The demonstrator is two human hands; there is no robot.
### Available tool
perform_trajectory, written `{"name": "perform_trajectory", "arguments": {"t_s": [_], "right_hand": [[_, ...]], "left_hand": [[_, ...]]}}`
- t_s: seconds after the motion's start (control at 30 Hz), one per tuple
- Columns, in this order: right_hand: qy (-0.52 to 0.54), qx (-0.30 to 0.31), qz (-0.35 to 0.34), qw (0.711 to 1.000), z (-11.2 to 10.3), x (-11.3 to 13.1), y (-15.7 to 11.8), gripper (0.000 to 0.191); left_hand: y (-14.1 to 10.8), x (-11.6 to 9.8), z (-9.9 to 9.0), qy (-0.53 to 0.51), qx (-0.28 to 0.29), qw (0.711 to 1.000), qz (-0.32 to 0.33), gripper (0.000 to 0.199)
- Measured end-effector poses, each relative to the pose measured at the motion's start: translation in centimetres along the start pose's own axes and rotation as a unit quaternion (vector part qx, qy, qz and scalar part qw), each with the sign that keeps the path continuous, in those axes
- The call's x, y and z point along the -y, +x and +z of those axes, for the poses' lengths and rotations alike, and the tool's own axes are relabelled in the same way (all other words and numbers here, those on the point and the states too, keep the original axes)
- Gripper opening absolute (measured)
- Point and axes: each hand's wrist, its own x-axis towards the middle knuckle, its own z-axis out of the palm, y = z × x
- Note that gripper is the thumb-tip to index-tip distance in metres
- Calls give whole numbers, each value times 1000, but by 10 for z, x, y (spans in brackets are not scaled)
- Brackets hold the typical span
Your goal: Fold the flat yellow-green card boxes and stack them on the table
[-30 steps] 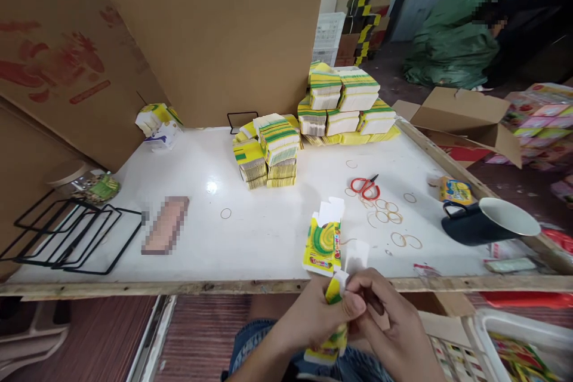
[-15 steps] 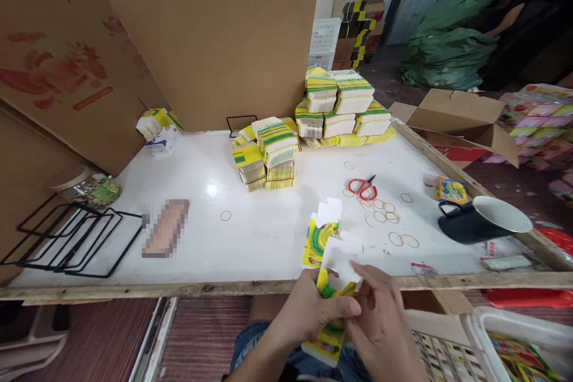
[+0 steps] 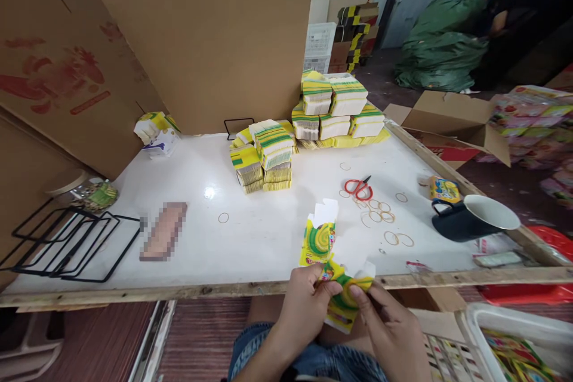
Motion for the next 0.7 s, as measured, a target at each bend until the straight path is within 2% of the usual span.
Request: {"name": "perform_trajectory", "arguments": {"t_s": [0.03,0.07,0.13,0.2,0.27,0.33,0.5,0.6,0.7], "right_hand": [[2,8,8,1000,-1,-1,1,30],[4,17,12,1000,-2,-2,2,28],[6,18,-3,1000,-6,-6,6,24],[5,-12,-43,999,-13,-10,11,21],[3,-43,-82,996,-21,-15,14,20],[4,-38,-97,995,-29,-17,16,25],[98,42,-38,994,-37,-8,13,42],[135,115,9,984,-39,2,8,41],[139,156,39,977,-43,7,6,26]], "left_hand": [[0,0,0,4,0,1000,1,5],[0,0,0,6,2,1000,5,9],[-2,-2,-1,5,14,1000,23,41],[-7,-6,-3,-9,46,998,45,56],[-12,-11,-4,-28,95,993,58,52],[-16,-17,-6,-38,138,988,59,51],[-22,-27,-12,-33,187,982,18,70],[-24,-26,-15,-14,182,983,-5,61],[-27,-21,-14,-12,166,986,3,50]]}}
